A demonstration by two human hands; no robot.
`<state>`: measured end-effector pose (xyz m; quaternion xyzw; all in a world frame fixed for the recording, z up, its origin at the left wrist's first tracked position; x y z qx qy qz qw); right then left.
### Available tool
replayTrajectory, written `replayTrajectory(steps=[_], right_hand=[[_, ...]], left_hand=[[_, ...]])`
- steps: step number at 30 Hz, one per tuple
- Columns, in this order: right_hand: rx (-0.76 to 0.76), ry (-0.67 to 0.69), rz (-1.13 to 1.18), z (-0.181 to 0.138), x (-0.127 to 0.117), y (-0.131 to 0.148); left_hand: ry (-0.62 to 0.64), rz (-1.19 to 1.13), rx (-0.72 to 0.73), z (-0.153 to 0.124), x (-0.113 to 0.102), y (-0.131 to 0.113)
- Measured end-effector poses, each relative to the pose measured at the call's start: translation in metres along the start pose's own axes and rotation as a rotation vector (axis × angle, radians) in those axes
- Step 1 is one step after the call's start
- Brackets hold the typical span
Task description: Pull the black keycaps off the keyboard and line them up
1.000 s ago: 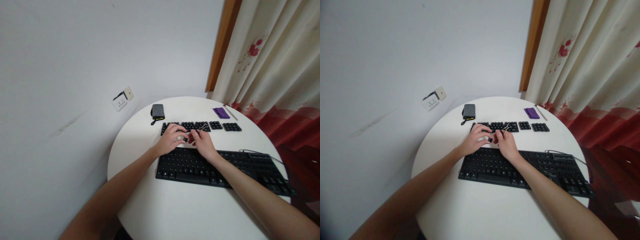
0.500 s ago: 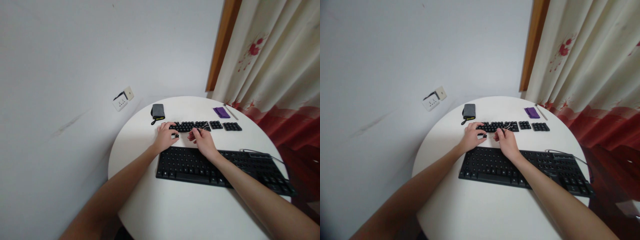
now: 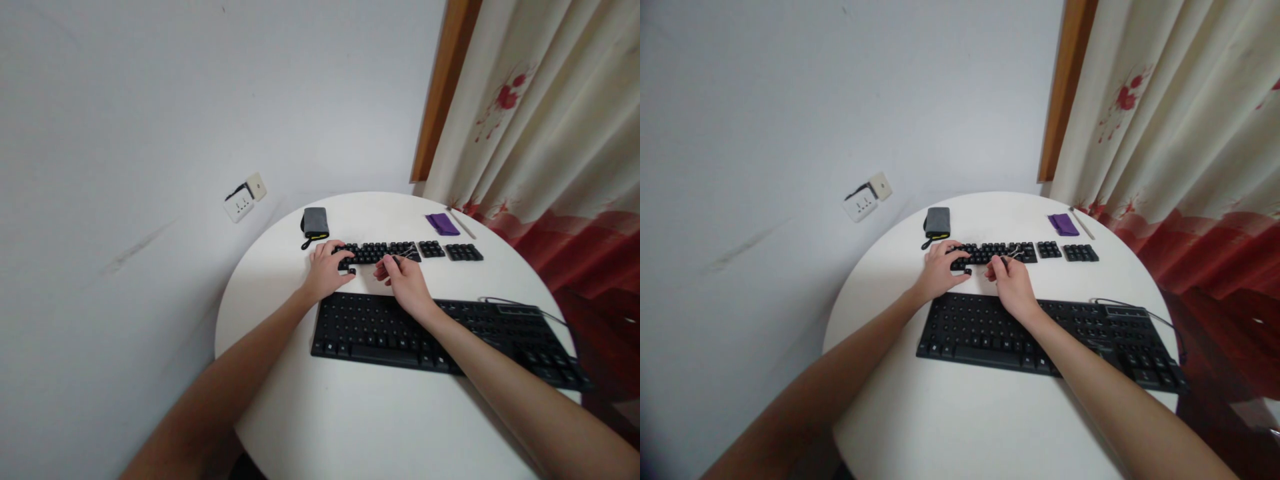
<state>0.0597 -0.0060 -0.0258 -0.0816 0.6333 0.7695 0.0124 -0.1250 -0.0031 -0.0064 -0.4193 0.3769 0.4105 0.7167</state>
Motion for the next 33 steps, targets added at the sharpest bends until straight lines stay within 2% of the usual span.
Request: replayTrajectory(steps=[33], right_hand=[[0.025,0.019,0.005,-0.0016,0.0041,0.0029]], left_hand=[[-0.089,0.033,-0.032,0.0033,0.0015,0.007]])
Point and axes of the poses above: each hand's wrist, its own z-axis towards the middle knuckle, its own x-axis out of the palm, y = z × x, the point moved 9 cm from there along z, towards the middle knuckle
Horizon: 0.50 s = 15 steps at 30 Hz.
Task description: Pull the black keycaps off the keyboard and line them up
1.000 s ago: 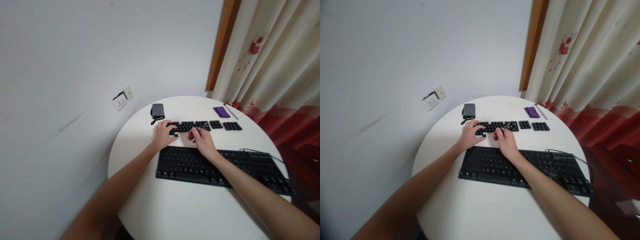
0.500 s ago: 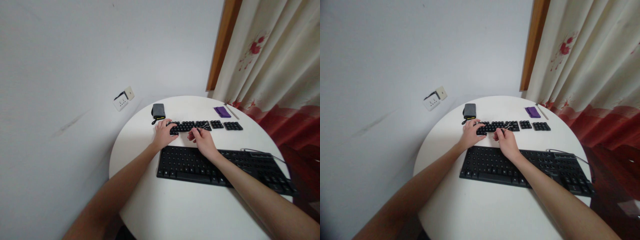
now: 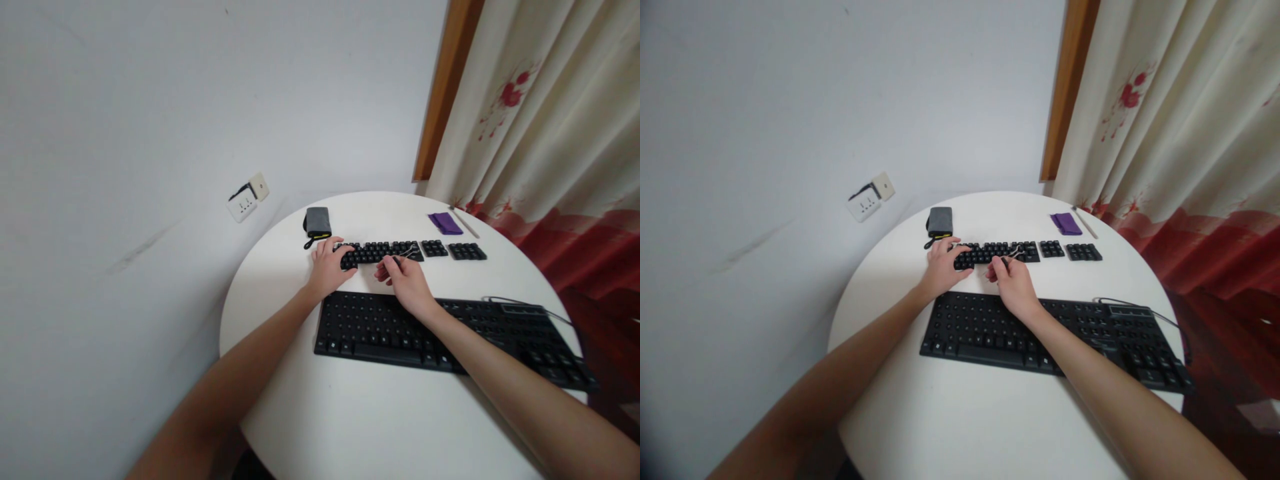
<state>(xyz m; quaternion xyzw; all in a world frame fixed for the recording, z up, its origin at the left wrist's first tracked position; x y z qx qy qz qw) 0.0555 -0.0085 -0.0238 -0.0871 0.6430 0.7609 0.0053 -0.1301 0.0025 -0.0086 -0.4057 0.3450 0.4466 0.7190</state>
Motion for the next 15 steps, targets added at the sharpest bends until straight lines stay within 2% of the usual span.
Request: replayTrajectory(steps=[8,12,15], right_hand=[[-0.006,0.01,-0.004,0.001,0.001,-0.003],[-0.049,0.02,-0.154,-0.001,-0.005,0.014],[-0.086,0.121,-0.241,-0.005,-0.003,0.031]], left_hand=[[-0.006,-0.015,0.002,0.0,-0.003,-0.001],[-0.139,-0.09,-0.019,0.004,-0.025,0.009],[-0.216,-0.14,-0.035,0.008,-0.038,0.019]])
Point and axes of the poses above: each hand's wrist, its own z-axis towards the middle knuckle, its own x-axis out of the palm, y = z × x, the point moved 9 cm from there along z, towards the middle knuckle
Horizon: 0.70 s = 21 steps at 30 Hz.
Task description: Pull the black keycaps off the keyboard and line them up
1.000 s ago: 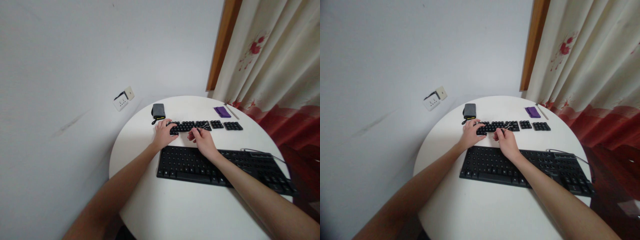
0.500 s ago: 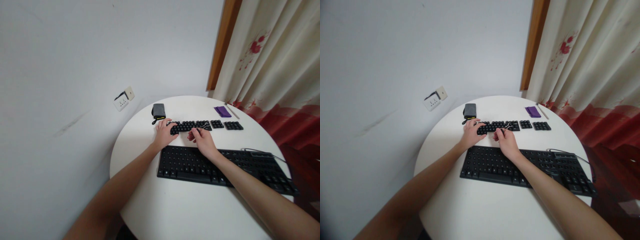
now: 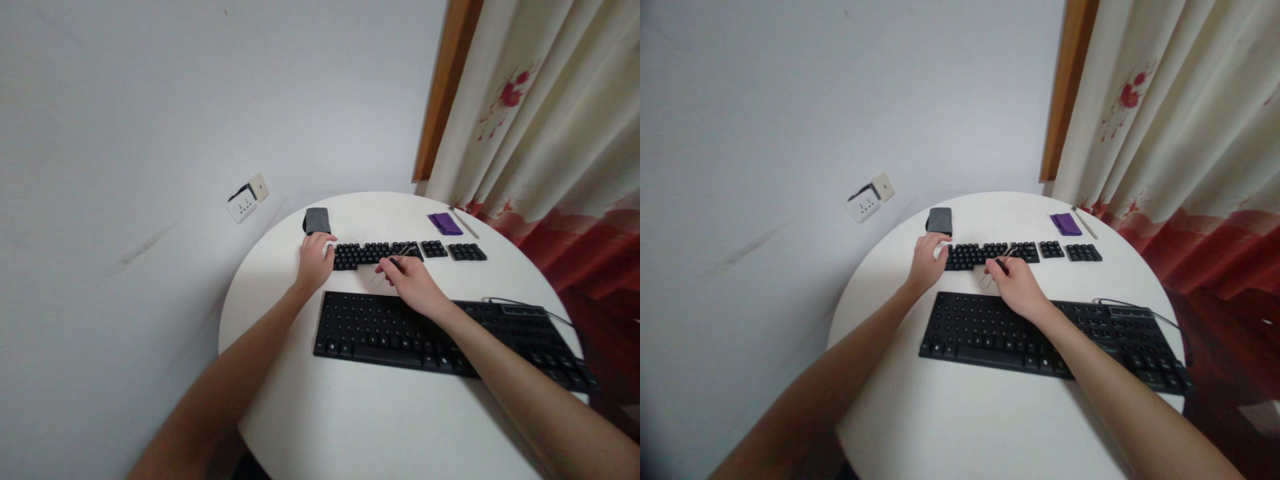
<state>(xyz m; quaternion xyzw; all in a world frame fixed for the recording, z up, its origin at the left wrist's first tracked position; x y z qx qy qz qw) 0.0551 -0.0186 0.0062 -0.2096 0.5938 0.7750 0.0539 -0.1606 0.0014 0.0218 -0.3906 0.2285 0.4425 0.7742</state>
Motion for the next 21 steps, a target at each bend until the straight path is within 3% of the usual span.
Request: replayTrajectory(steps=[4,9,12,21], right_hand=[[-0.089,0.225,0.064,-0.011,0.011,0.023],[-0.177,0.465,-0.021,-0.03,0.032,0.036],[-0.224,0.562,-0.067,-0.038,0.042,0.039],[-0.291,0.813,-0.174,-0.061,0.056,0.045]], left_hand=[[0.067,-0.111,0.044,0.002,0.003,-0.004],[0.444,-0.282,0.305,-0.02,0.026,-0.051],[0.604,-0.259,0.367,-0.034,0.037,-0.068],[0.638,-0.284,0.406,-0.042,0.042,-0.074]])
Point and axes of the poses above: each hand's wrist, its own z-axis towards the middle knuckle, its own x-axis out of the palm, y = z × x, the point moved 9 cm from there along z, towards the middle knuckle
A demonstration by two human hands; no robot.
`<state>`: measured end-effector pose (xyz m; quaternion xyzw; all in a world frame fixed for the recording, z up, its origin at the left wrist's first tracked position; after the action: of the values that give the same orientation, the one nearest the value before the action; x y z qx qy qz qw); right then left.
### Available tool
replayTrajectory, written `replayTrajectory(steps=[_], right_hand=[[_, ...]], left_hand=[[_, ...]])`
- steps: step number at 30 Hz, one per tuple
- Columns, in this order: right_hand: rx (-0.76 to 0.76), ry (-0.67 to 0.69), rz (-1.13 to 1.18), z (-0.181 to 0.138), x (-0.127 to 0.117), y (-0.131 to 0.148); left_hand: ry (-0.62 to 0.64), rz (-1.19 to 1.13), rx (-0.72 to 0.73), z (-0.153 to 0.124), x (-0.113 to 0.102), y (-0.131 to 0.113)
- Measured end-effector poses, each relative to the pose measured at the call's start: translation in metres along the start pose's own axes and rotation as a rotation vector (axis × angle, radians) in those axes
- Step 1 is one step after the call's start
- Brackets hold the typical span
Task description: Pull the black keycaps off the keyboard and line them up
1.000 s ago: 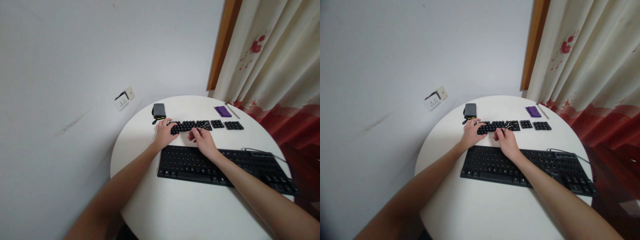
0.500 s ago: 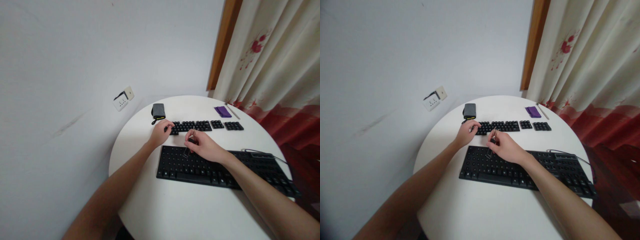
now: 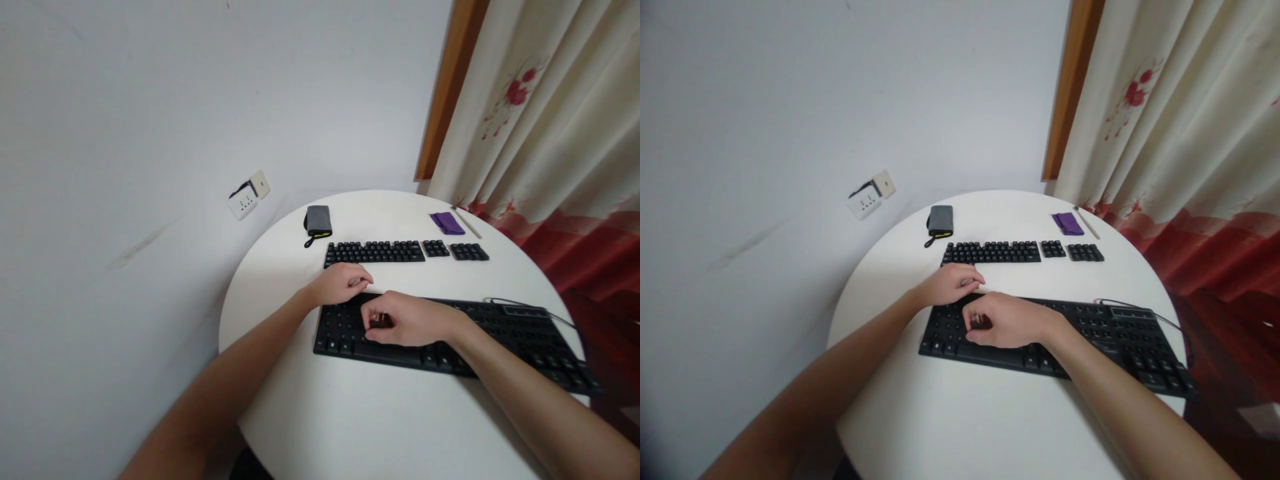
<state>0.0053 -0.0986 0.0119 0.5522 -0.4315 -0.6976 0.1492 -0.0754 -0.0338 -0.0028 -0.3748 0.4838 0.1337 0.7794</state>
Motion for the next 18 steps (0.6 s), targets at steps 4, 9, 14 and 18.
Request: replayTrajectory(steps=[4,9,14,18], right_hand=[[-0.015,-0.029,-0.007,0.001,-0.001,0.001],[0.109,-0.026,0.157,0.004,0.001,-0.022],[0.229,-0.021,0.326,0.008,0.009,-0.044],[0.275,-0.071,0.394,0.01,0.006,-0.055]], left_hand=[[0.05,-0.034,0.019,-0.001,0.006,0.001],[0.091,-0.07,0.08,0.001,0.013,-0.004],[0.116,-0.089,0.161,0.0,0.015,-0.008],[0.114,-0.055,0.155,-0.001,0.016,-0.005]])
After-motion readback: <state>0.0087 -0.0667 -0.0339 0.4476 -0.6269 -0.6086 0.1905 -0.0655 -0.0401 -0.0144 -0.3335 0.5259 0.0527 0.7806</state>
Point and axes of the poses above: each hand's wrist, its own z-axis towards the middle knuckle, its own x-axis out of the palm, y = z × x, the point moved 9 cm from there along z, towards the middle knuckle
